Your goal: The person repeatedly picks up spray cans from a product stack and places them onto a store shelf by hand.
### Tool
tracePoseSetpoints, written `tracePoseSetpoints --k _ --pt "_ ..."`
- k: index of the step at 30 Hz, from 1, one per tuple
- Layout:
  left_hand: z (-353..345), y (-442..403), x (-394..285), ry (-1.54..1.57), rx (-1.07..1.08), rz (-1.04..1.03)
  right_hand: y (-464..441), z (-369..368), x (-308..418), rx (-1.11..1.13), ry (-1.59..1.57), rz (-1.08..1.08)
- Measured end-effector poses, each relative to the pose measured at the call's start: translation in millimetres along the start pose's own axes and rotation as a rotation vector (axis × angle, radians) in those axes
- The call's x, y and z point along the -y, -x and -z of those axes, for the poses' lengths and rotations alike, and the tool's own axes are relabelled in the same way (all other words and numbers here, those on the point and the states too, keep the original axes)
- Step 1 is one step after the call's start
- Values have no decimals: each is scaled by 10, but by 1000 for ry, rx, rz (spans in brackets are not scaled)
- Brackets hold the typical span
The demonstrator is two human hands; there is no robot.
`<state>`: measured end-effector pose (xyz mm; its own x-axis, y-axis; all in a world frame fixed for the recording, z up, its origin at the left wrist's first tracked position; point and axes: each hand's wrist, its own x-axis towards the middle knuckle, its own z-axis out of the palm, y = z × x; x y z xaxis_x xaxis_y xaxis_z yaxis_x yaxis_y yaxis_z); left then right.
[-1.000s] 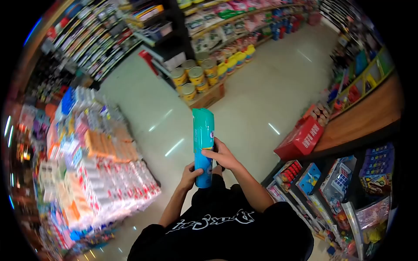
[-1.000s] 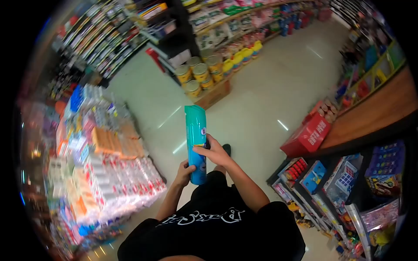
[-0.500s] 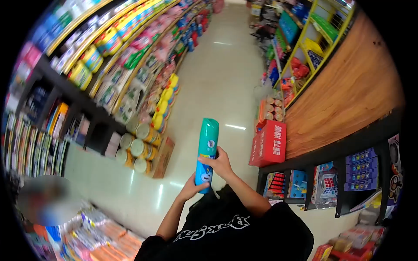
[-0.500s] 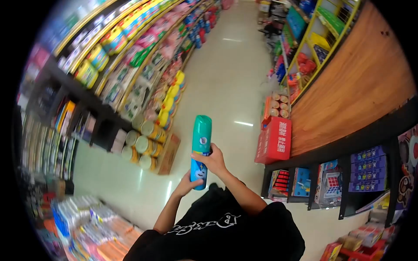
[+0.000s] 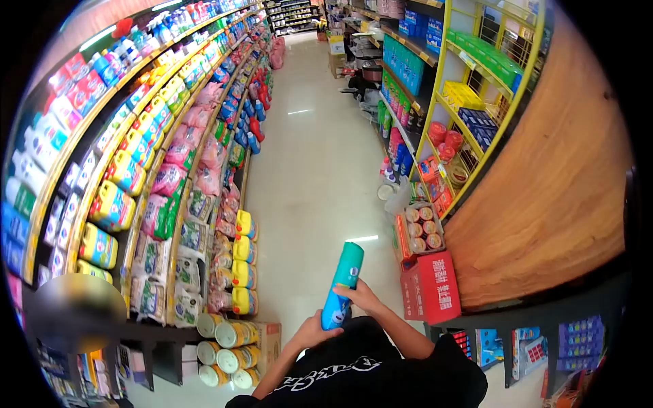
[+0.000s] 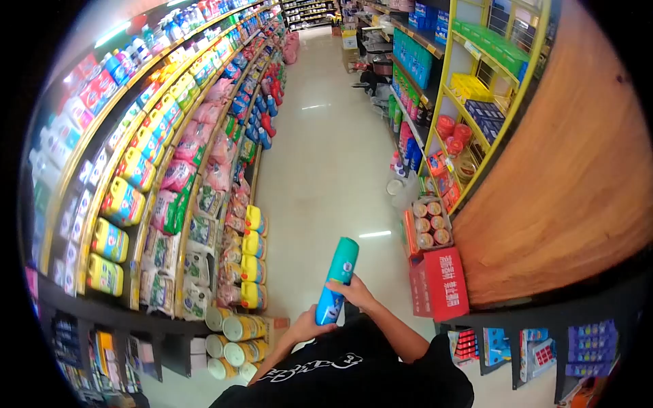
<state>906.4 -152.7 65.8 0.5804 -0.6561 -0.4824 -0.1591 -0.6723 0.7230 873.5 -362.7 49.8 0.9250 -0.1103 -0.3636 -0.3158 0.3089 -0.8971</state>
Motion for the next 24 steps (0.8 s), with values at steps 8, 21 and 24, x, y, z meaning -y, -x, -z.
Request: tracePoseSetpoints --k 8,21,24 --pt "1361 -1369 287 154 -208 -77 -1883 -260 883 122 71 255" --pt "3534 -4165 144 128 124 -187 -4516 118 1901 -263 159 240" --pt "4062 -4862 -308 -62 251 -240 -4865 338 2255 -400 -36 305"
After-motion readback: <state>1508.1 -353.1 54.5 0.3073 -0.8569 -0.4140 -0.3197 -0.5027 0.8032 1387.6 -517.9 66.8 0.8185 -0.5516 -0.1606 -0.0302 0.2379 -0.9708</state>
